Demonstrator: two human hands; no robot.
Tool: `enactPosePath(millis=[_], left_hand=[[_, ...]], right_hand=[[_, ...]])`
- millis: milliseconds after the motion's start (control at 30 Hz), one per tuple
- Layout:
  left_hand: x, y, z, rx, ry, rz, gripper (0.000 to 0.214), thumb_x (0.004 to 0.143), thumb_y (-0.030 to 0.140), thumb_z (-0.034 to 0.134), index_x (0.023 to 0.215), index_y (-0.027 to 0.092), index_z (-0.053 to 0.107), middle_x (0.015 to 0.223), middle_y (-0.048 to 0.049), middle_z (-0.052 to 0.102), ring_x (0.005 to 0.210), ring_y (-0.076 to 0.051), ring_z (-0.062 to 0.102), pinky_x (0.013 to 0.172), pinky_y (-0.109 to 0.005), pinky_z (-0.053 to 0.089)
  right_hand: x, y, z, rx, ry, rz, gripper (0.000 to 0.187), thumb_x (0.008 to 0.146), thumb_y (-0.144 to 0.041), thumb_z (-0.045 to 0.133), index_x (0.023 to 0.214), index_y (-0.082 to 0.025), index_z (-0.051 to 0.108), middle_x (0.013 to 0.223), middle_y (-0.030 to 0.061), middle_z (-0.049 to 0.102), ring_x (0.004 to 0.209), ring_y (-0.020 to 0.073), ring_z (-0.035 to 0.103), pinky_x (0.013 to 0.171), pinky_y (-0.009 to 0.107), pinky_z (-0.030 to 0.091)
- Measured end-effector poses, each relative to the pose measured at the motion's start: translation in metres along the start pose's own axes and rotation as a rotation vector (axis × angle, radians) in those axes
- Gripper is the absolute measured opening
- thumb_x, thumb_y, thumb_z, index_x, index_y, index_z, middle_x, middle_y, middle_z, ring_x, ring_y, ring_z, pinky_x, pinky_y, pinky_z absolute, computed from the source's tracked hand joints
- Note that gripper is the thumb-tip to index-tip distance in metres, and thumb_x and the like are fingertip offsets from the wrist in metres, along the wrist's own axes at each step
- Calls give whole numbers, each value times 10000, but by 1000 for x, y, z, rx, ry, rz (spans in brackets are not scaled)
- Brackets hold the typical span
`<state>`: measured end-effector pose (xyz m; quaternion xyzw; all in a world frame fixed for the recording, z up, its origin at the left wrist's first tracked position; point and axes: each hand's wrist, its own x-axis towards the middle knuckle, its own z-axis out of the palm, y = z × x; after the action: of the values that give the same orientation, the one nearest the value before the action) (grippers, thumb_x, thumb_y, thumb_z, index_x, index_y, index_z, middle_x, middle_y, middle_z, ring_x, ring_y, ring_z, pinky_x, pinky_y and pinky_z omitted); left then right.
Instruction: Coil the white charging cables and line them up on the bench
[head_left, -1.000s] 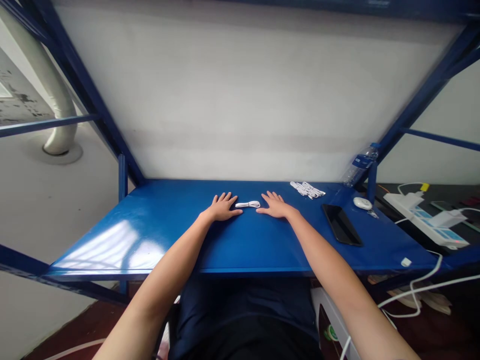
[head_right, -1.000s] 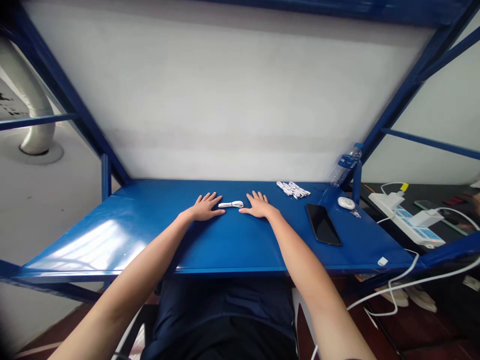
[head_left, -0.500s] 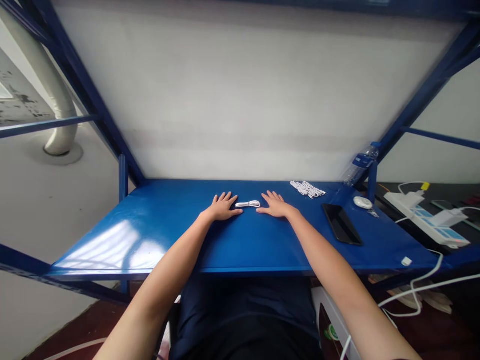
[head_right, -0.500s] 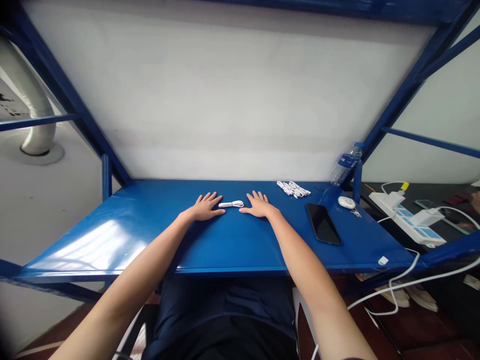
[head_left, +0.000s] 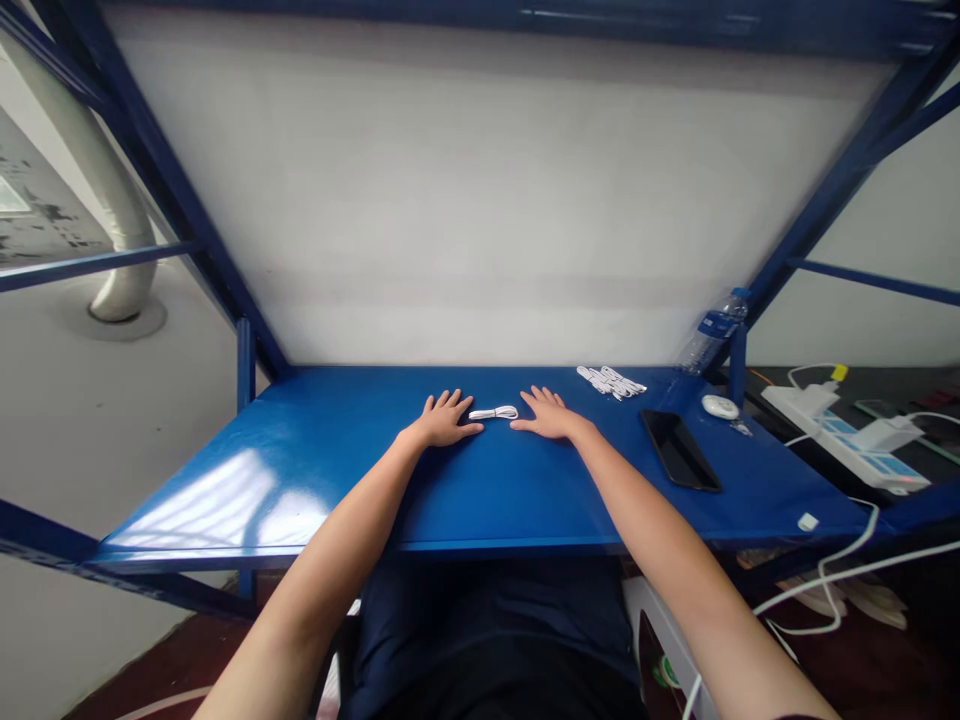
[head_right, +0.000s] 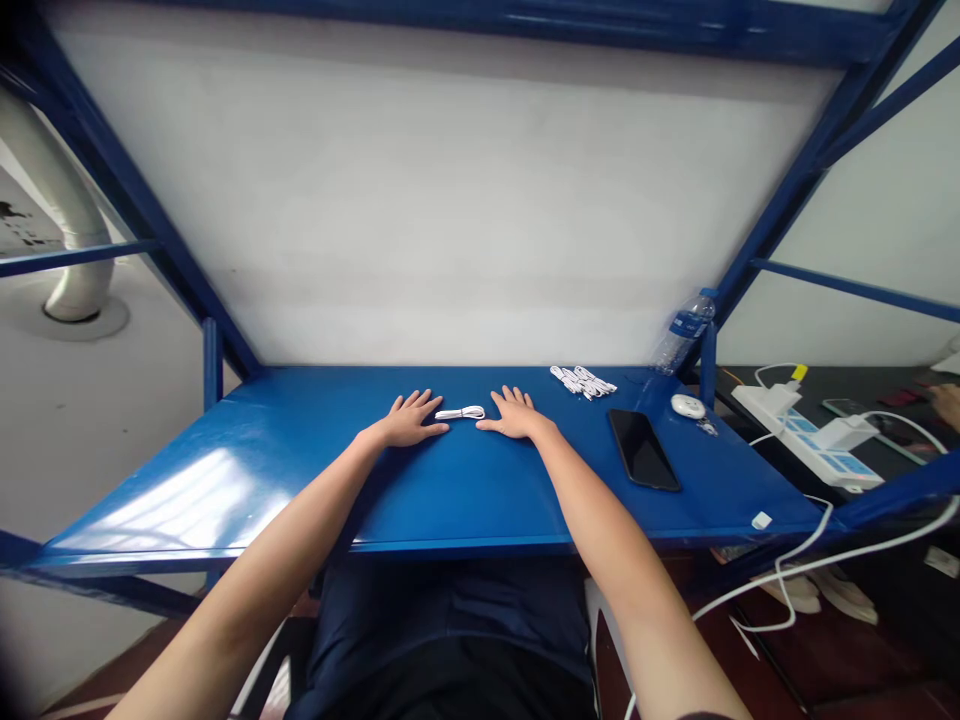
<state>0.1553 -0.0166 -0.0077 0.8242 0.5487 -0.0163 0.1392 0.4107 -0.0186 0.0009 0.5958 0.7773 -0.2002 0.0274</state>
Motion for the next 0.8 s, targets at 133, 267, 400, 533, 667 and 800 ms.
enactPosePath(millis=[133,267,400,533,667,800], left_hand=[[1,-1,1,-2,10,4,913,792,801,263,1516,248,208,1580,-89,80,1451,-315,18,1134,-529,35],[1,-1,1,3,8,3,911,796,795,260,1518,242,198,1582,-92,77,1451,-311,14,1134,-529,34],[0,0,0,3,5,5,920,794,797,262,1519,234,196,1581,-97,81,1451,-312,18,1136,-526,35],[0,0,1,2,10,5,919,794,798,265,1519,235,202,1582,-97,82,1450,-318,15,1135,-530,37],[1,0,1,3,8,6,920,796,798,264,1518,232,202,1582,-99,79,1450,-318,18,1134,-535,38],[-1,2,-1,2,-2,2,908,806,785,270,1520,229,194,1583,-103,72,1451,-313,11,1135,-532,33]], right_hand=[[0,-1,0,2,9,10,1094,700,-867,333,1537,-204,92,1598,73,-34,1449,319,-62,1158,440,19],[-1,-1,0,4,13,6,1096,706,-862,338,1537,-188,98,1597,93,-20,1449,317,-58,1158,442,25],[-2,-2,-1,7,14,-1,1096,707,-860,343,1536,-184,107,1596,104,-13,1451,315,-49,1158,447,33],[-2,-2,-1,3,14,-3,1095,711,-858,339,1536,-178,105,1595,107,-12,1452,312,-46,1158,450,36],[0,-1,0,5,11,4,1101,703,-865,338,1537,-187,102,1596,93,-22,1450,316,-53,1158,446,26],[2,1,1,7,12,1,1099,703,-864,342,1537,-193,95,1597,87,-26,1449,319,-62,1157,452,26]])
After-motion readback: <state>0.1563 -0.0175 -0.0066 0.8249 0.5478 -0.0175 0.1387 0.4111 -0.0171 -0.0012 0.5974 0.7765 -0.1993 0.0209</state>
